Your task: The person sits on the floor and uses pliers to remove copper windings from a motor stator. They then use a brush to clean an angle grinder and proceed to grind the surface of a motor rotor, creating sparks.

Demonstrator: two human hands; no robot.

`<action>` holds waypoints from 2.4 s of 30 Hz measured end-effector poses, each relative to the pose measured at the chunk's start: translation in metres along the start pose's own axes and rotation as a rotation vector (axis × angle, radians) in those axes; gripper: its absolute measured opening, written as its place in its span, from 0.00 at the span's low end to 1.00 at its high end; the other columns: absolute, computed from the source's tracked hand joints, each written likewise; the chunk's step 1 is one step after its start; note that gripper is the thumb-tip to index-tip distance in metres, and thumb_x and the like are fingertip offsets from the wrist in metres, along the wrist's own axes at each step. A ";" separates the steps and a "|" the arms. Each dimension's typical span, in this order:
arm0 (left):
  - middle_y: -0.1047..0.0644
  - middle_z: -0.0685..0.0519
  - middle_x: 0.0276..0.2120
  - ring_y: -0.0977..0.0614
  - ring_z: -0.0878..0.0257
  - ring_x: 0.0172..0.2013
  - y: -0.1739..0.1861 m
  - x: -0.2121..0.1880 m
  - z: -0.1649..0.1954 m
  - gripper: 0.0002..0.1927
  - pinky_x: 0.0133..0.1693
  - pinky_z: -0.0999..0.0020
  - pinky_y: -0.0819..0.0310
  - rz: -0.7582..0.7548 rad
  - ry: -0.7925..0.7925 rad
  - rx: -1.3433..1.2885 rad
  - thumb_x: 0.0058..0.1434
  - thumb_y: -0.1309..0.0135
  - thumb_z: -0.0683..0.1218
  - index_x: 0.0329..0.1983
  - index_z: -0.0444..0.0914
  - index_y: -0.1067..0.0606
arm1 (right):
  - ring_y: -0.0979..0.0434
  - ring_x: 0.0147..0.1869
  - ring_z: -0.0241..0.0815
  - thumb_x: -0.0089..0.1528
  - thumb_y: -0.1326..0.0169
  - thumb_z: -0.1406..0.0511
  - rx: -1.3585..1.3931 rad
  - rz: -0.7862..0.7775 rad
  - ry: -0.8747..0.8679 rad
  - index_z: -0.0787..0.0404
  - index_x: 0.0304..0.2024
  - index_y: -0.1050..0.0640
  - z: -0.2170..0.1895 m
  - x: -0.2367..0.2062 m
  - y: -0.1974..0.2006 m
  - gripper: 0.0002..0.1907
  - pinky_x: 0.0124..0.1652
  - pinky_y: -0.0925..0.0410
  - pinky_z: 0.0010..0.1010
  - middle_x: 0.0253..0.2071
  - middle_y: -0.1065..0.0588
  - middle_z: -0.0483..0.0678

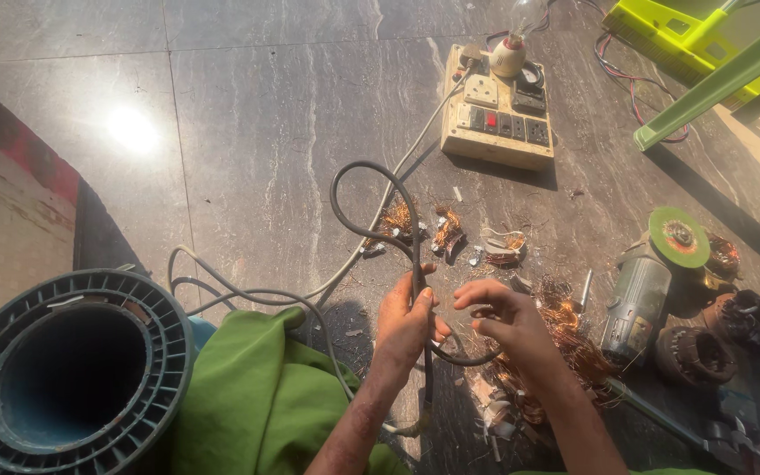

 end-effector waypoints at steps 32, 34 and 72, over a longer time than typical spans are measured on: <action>0.34 0.37 0.60 0.46 0.36 0.69 0.059 0.015 0.005 0.21 0.67 0.42 0.54 0.612 -0.170 1.228 0.55 0.37 0.56 0.46 0.37 0.19 | 0.41 0.71 0.54 0.52 0.30 0.55 -1.117 -0.216 0.381 0.41 0.57 0.24 0.022 0.143 -0.063 0.31 0.61 0.37 0.54 0.67 0.36 0.45; 0.35 0.35 0.60 0.49 0.33 0.70 0.060 0.014 0.006 0.22 0.69 0.43 0.59 0.543 -0.061 1.298 0.55 0.36 0.56 0.44 0.36 0.18 | 0.37 0.68 0.52 0.54 0.32 0.57 -1.118 -0.211 0.387 0.41 0.58 0.24 0.026 0.134 -0.051 0.29 0.61 0.34 0.49 0.65 0.34 0.45; 0.23 0.56 0.44 0.25 0.57 0.55 0.050 -0.010 0.047 0.10 0.58 0.43 0.49 0.708 -0.508 0.993 0.58 0.37 0.47 0.43 0.45 0.22 | 0.36 0.70 0.53 0.61 0.41 0.48 -1.140 -0.434 0.507 0.56 0.62 0.29 0.007 0.210 -0.092 0.32 0.64 0.37 0.48 0.65 0.32 0.50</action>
Point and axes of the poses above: each hand's wrist, its own x-axis towards the middle knuckle, its own y-axis out of the back of the hand, z = x × y, the point moved 1 cm from there along x, towards the middle knuckle
